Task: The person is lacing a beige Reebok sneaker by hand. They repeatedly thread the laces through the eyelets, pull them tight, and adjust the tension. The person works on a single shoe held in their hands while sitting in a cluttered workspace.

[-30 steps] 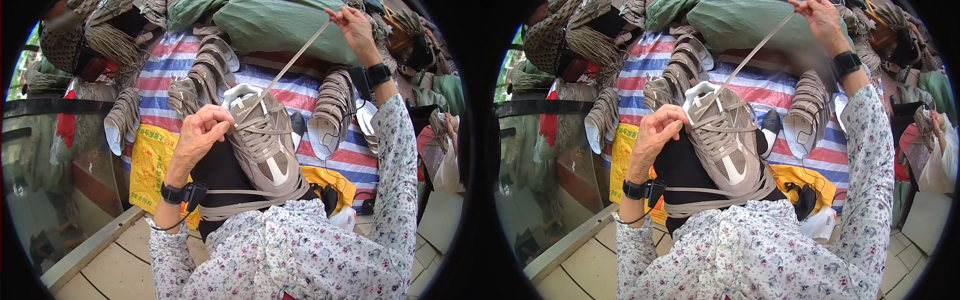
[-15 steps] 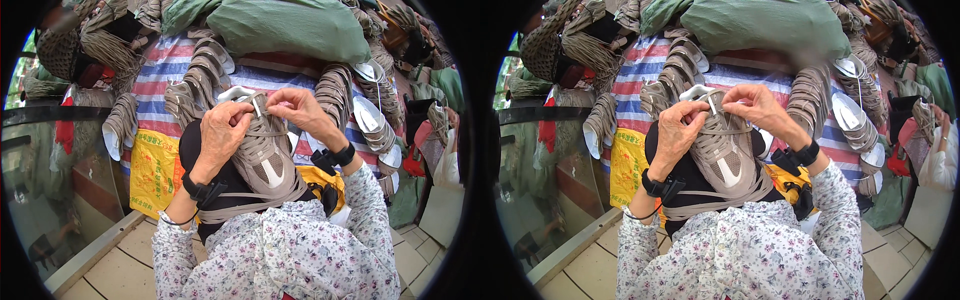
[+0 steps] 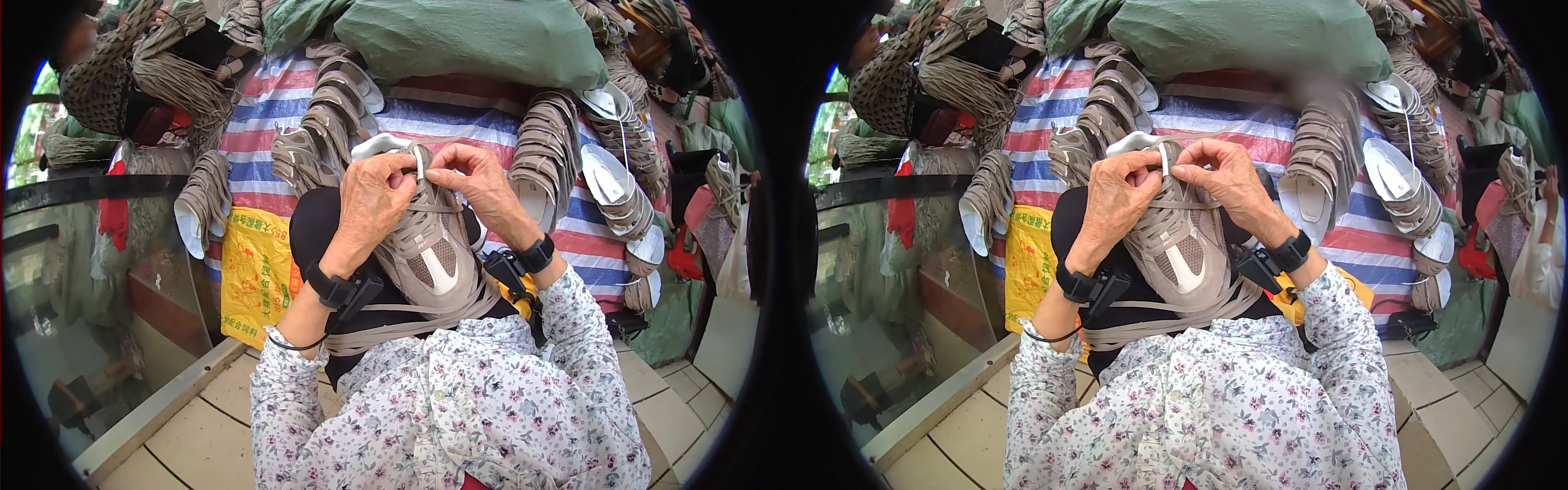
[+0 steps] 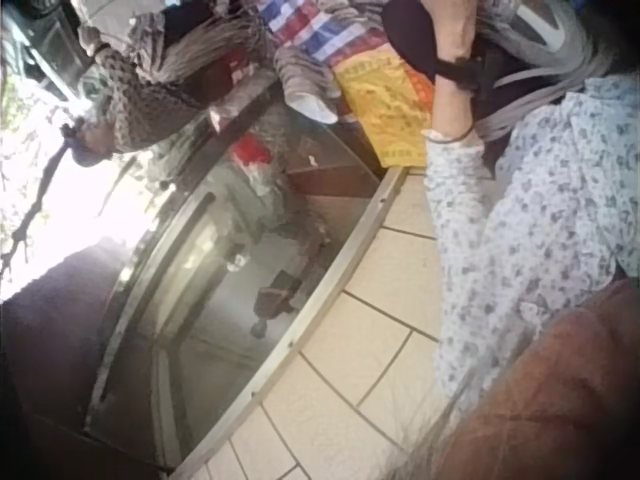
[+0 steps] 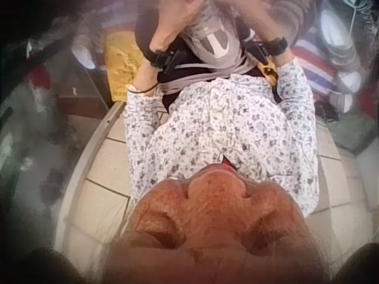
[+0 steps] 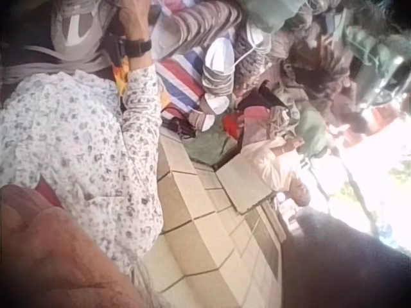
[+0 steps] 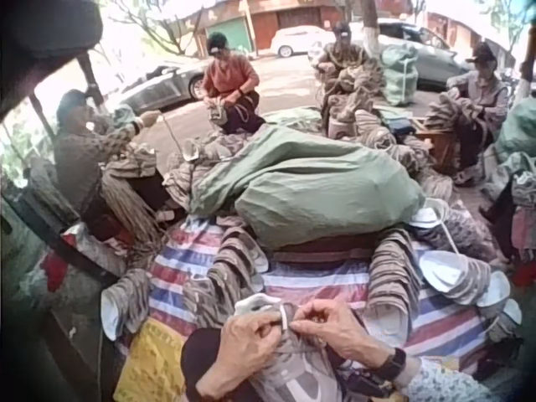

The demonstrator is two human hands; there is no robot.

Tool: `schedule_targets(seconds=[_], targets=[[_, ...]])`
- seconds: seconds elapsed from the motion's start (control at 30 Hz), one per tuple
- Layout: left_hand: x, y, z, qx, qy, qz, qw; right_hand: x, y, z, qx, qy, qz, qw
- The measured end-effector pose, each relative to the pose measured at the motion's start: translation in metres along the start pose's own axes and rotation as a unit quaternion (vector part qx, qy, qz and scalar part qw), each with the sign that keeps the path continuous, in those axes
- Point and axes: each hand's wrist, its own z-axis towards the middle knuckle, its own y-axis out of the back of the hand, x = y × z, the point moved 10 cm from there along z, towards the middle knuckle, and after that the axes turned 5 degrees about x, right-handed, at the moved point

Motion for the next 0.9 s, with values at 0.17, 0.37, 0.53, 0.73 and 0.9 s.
schedule_targets(seconds=[0.17,0.37,0.53,0.73,0.9], targets=[[0.003,0.004,-0.005,-0.003,0.005,-0.041,0.999,0.001,-0.004,0.000,-0.010,0.029,-0.003,1.000],[0.004,0.007,-0.004,-0.011,-0.005,-0.067,0.998,0.067,-0.017,-0.018,-0.052,0.191,-0.250,0.948],[0.024,0.021,-0.006,-0.020,0.054,-0.128,0.990,0.087,-0.073,-0.036,0.048,0.277,-0.458,0.843],[0.039,0.057,-0.014,-0.092,0.069,-0.099,0.988,0.084,-0.095,-0.035,0.042,0.326,-0.562,0.759],[0.061,0.071,-0.037,-0.126,0.106,-0.120,0.979,0.093,-0.096,-0.027,0.063,0.280,-0.527,0.800]])
